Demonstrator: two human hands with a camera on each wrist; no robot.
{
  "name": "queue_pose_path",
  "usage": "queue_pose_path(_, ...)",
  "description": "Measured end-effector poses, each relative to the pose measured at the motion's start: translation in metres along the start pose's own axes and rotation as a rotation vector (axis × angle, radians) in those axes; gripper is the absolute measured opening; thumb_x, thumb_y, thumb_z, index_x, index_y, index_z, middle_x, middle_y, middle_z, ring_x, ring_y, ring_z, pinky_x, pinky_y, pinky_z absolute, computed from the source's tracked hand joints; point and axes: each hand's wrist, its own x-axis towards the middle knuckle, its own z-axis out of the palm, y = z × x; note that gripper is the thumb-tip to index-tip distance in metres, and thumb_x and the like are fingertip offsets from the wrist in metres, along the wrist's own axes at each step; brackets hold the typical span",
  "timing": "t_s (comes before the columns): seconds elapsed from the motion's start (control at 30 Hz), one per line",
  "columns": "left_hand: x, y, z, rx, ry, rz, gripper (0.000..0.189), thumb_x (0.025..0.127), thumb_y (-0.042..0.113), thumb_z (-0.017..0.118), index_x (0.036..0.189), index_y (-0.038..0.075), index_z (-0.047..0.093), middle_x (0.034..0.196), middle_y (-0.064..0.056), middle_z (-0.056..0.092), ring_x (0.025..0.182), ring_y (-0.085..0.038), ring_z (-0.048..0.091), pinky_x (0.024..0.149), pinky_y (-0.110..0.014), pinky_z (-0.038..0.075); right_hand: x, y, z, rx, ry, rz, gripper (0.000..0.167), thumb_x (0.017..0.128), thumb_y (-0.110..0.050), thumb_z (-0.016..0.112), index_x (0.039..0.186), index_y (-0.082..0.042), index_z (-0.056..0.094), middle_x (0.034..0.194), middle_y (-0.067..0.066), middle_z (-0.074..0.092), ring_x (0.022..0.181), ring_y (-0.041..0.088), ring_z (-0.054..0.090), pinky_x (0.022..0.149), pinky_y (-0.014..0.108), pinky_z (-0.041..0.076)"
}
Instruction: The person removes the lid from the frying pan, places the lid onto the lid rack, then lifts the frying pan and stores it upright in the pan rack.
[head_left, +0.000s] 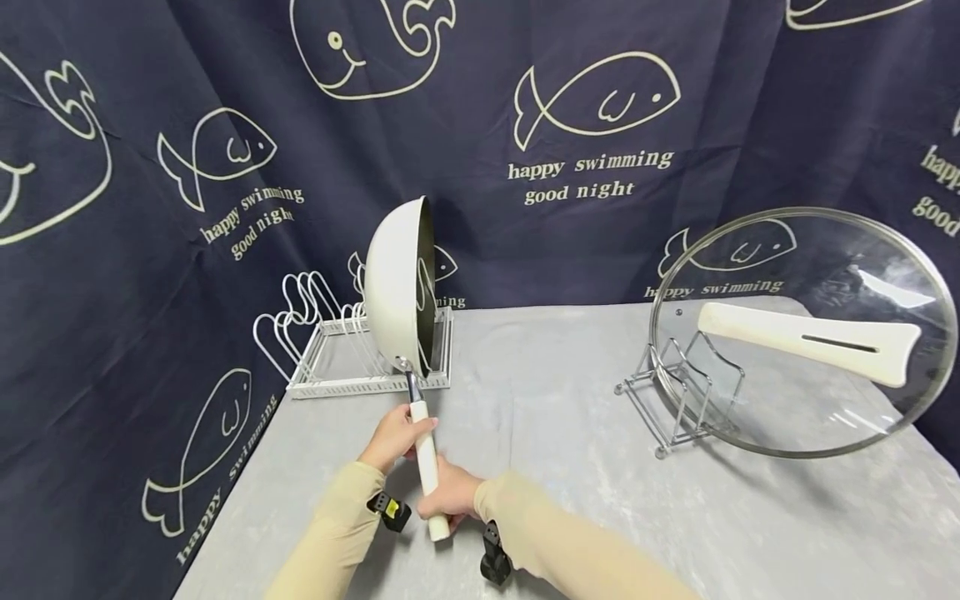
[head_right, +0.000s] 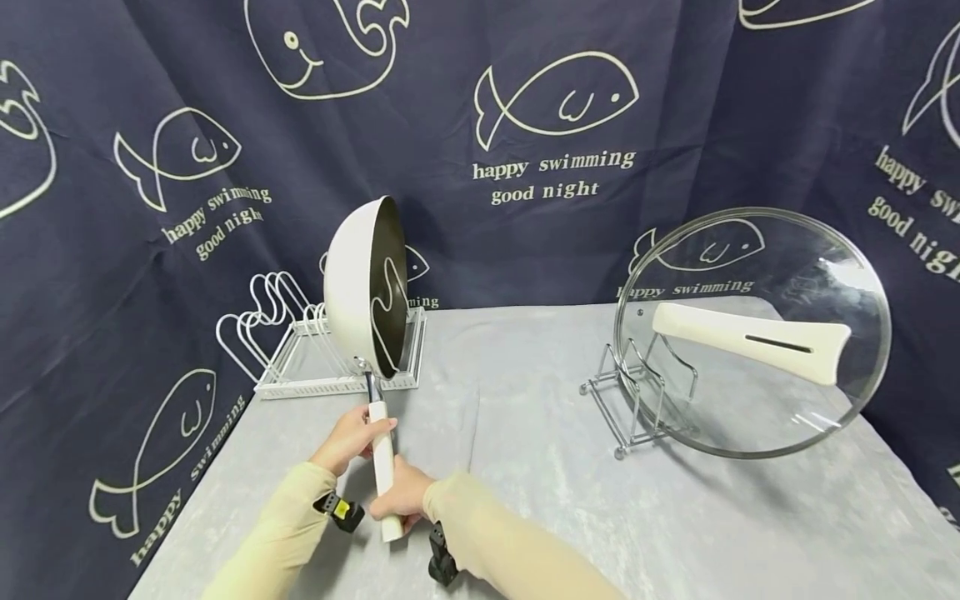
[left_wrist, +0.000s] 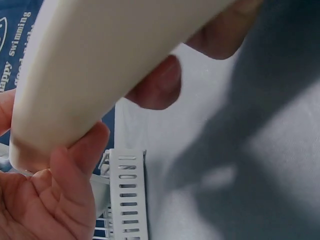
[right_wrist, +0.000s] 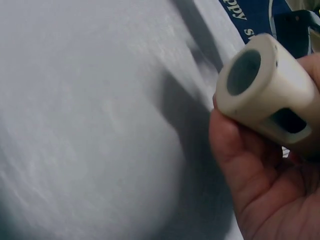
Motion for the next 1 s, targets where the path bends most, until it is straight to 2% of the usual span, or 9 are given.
queue_pose_path(0.2, 0.002, -0.002, 0.006, 0.01, -0.006, 0.029, 0.022, 0.084, 0.015, 0.067, 0.09, -0.004, 0.057, 0.068, -0.004, 0.053, 0.05, -0.012, 0.049, 0.044, -0.024, 0.043, -0.003, 0.005, -0.002, -0.112, 0.091, -0.047, 0.037, 0.059, 0.001, 0.062, 0.094, -0.001, 0.048, 0.075, 0.007, 0.051, 0.057, 0.018, 0.056, 0.042, 0.031, 0.049)
queue_pose_path(0.37, 0.004, -0.006, 0.005, -0.006, 0.006, 0.032, 0.022, 0.086, 0.016, 0.066, 0.088, -0.004, 0.058, 0.066, -0.005, 0.054, 0.049, -0.012, 0.051, 0.043, -0.026, 0.046, -0.004, 0.003, -0.001, -0.161, 0.128, -0.094, 0.034, 0.061, -0.001, 0.063, 0.092, 0.0, 0.049, 0.073, 0.007, 0.05, 0.055, 0.017, 0.055, 0.04, 0.03, 0.047)
queue_pose_path(0.6, 0.009, -0.007, 0.012, -0.01, -0.005, 0.014, 0.021, 0.086, 0.015, 0.066, 0.089, -0.004, 0.058, 0.066, -0.006, 0.055, 0.049, -0.013, 0.052, 0.043, -0.026, 0.047, -0.006, 0.009, -0.002, -0.194, 0.168, -0.059, 0.033, 0.065, -0.009, 0.068, 0.091, 0.0, 0.049, 0.071, 0.007, 0.051, 0.051, 0.016, 0.054, 0.037, 0.026, 0.044)
queue_pose_path(0.73, 0.012, -0.004, 0.012, 0.011, -0.012, 0.022, 0.022, 0.087, 0.015, 0.066, 0.091, -0.005, 0.058, 0.07, -0.007, 0.055, 0.051, -0.013, 0.052, 0.044, -0.027, 0.048, -0.009, 0.007, -0.011, -0.222, 0.132, -0.041, 0.032, 0.069, -0.014, 0.071, 0.09, -0.003, 0.049, 0.068, 0.005, 0.053, 0.046, 0.014, 0.051, 0.037, 0.025, 0.042)
queue_pose_path(0.77, 0.012, -0.003, 0.011, 0.038, -0.012, 0.024, 0.023, 0.087, 0.016, 0.065, 0.091, -0.004, 0.057, 0.07, -0.008, 0.055, 0.05, -0.013, 0.052, 0.044, -0.028, 0.048, -0.011, 0.005, -0.014, -0.244, 0.11, -0.033, 0.031, 0.071, -0.016, 0.071, 0.089, -0.005, 0.049, 0.067, 0.005, 0.053, 0.045, 0.013, 0.051, 0.038, 0.024, 0.042)
queue_pose_path(0.83, 0.01, 0.0, 0.008, 0.15, -0.006, 0.06, 0.023, 0.087, 0.019, 0.065, 0.09, -0.003, 0.058, 0.072, -0.008, 0.056, 0.054, -0.014, 0.052, 0.049, -0.029, 0.048, -0.016, 0.001, -0.023, -0.349, 0.065, -0.043, 0.029, 0.073, -0.019, 0.072, 0.089, -0.007, 0.049, 0.065, 0.002, 0.053, 0.046, 0.01, 0.049, 0.044, 0.022, 0.042)
queue_pose_path(0.93, 0.002, 0.007, -0.002, 0.379, 0.03, 0.102, 0.027, 0.087, 0.024, 0.063, 0.09, -0.002, 0.057, 0.074, -0.01, 0.057, 0.061, -0.021, 0.053, 0.058, -0.036, 0.047, -0.024, -0.008, -0.037, -0.569, 0.024, -0.098, 0.027, 0.076, -0.023, 0.071, 0.09, -0.01, 0.051, 0.065, -0.003, 0.051, 0.054, 0.008, 0.047, 0.053, 0.021, 0.041)
queue_pose_path(1.0, -0.004, 0.016, -0.006, 0.509, 0.073, 0.13, 0.035, 0.086, 0.027, 0.063, 0.098, -0.005, 0.055, 0.079, -0.014, 0.059, 0.068, -0.027, 0.056, 0.062, -0.041, 0.047, -0.029, -0.016, -0.049, -0.688, 0.025, -0.143, 0.027, 0.077, -0.025, 0.069, 0.094, -0.01, 0.053, 0.067, -0.004, 0.051, 0.058, 0.009, 0.046, 0.058, 0.022, 0.041)
